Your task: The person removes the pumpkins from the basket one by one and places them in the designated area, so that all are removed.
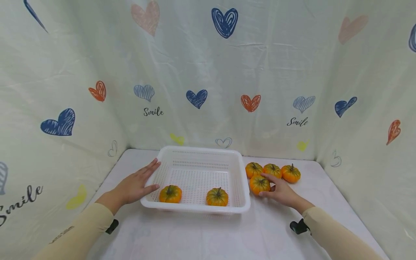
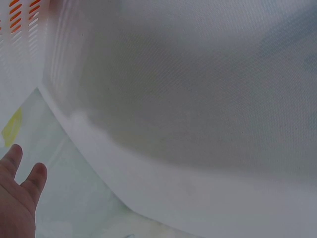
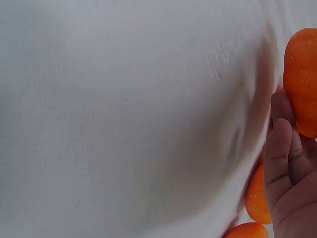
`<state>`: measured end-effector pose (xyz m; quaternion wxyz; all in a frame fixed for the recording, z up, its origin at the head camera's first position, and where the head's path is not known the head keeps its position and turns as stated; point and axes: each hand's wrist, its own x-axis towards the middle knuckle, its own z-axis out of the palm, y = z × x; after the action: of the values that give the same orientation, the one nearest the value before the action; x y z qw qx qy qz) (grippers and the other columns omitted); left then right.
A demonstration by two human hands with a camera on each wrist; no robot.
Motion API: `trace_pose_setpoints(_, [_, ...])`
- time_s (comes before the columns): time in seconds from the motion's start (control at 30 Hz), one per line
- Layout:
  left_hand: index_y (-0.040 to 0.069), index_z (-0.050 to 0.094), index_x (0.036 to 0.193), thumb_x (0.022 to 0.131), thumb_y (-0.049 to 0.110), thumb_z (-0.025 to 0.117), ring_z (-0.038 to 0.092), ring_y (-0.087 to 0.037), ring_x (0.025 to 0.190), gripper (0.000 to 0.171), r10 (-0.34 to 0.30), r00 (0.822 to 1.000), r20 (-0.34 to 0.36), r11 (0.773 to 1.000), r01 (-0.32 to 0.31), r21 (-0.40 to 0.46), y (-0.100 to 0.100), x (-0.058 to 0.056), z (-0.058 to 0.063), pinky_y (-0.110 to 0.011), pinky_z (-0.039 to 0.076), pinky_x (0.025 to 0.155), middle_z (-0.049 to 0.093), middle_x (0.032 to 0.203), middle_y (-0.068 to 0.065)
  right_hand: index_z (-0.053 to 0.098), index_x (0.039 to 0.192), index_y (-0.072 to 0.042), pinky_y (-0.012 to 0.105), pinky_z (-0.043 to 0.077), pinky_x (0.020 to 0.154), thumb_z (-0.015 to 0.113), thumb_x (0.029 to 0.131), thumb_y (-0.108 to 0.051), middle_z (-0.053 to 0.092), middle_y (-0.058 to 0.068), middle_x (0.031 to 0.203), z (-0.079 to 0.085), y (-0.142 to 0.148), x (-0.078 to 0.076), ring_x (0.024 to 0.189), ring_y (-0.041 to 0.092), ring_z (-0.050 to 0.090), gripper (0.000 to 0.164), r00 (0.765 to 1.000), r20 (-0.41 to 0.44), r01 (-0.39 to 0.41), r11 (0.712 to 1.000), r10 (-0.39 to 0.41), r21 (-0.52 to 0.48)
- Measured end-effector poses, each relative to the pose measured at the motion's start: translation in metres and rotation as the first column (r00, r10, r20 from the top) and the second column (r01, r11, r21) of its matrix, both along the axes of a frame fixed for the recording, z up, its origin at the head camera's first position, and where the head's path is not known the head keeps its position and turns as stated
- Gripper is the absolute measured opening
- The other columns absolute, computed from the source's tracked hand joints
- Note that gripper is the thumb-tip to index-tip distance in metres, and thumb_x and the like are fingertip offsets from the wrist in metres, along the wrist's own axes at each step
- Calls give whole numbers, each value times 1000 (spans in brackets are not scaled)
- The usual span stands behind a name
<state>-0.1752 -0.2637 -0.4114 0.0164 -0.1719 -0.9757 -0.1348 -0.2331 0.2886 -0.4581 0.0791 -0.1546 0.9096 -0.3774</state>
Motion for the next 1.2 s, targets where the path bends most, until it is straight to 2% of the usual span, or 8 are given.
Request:
trace_pose_setpoints(0.33, [13,21,160,96,50,57,28,-38,145,82,5,1000,0,1000,-5,2,0,1,-1,-62,33,108,14,166,-9,44,149,-9,28,51,58,82,83,-35,57,21,130,-2,0,1,66,20,53,80,1000,-1,-23,1000,23,20])
trace_pose_setpoints(0.6, [12,21,160,97,50,57,28,-39,145,82,-1,1000,0,1000,1,-1,0,0,0,-62,33,108,14,166,-9,43,150,-12,28,49,60,81,85,-35,56,18,127,-6,0,2,70,22,51,79,999,34,3,1000,-4,22])
trace_pose_setpoints(0.87, [13,22,160,96,50,58,29,-39,144,82,0,1000,5,1000,-1,19,2,1,-4,-63,33,108,15,166,-9,41,151,-12,28,48,60,80,85,-37,60,11,109,-9,3,3,71,21,51,81,997,72,30,999,-32,37])
trace_pose_setpoints(1.03, [13,22,160,96,51,58,30,-39,144,83,7,1000,-10,1000,-7,10,3,2,-5,-63,34,107,15,166,-9,39,152,-13,31,49,63,80,84,-40,59,11,113,-10,2,3,76,22,51,84,994,92,55,997,-59,52])
trace_pose_setpoints(1.2, [12,22,160,96,51,57,29,-39,144,82,6,1000,-12,1000,-6,3,1,2,-1,-62,33,108,15,166,-9,35,153,-9,31,51,67,80,83,-43,58,15,118,-10,0,2,80,22,53,90,991,114,66,996,-73,57])
